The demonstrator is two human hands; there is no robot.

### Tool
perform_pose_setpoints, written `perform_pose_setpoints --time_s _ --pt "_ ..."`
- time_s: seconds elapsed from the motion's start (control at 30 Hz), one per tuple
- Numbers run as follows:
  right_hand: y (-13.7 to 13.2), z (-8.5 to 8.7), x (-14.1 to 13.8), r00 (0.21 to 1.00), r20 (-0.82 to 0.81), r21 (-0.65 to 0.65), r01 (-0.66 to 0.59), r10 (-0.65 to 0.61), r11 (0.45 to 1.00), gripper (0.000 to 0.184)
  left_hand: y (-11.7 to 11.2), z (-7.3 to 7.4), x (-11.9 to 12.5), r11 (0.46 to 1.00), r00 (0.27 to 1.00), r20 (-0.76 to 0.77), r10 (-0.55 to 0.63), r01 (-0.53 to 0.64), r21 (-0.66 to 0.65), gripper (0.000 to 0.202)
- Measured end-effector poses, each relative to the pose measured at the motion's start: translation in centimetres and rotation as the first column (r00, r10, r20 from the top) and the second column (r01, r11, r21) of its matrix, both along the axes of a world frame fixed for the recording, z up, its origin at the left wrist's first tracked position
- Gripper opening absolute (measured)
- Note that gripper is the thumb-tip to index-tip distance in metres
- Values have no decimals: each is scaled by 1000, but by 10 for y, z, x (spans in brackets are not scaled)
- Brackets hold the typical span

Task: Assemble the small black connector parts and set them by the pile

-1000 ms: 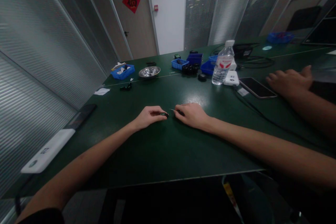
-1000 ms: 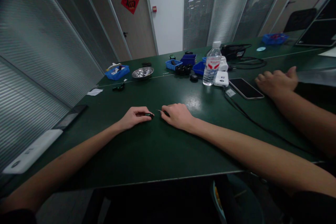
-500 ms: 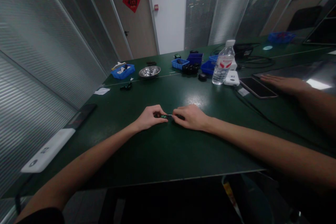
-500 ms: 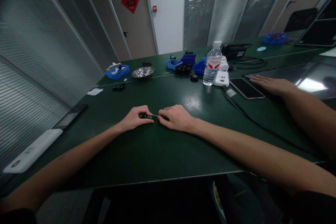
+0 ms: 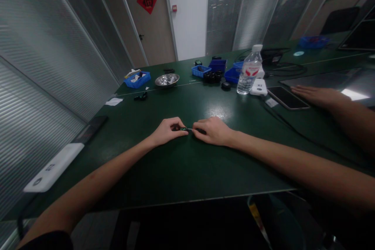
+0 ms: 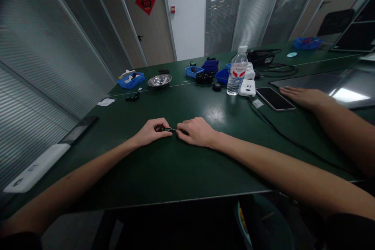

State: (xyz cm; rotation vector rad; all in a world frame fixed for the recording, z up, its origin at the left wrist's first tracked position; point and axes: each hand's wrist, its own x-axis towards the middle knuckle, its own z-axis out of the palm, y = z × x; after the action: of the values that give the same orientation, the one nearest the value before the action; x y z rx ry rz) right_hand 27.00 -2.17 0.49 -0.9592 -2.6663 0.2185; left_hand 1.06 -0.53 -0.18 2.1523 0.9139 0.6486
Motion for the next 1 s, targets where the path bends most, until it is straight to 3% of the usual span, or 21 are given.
perform_pose_setpoints --time_s 0.13,1.0 --pt "0 0 0 1000 8 7 -11 10 1000 33 -1 3 1 998 999 -45 -9 12 63 28" --pt "1 -4 0 1000 28 55 -9 8 998 34 -1 5 -1 993 995 -34 -95 97 69 26"
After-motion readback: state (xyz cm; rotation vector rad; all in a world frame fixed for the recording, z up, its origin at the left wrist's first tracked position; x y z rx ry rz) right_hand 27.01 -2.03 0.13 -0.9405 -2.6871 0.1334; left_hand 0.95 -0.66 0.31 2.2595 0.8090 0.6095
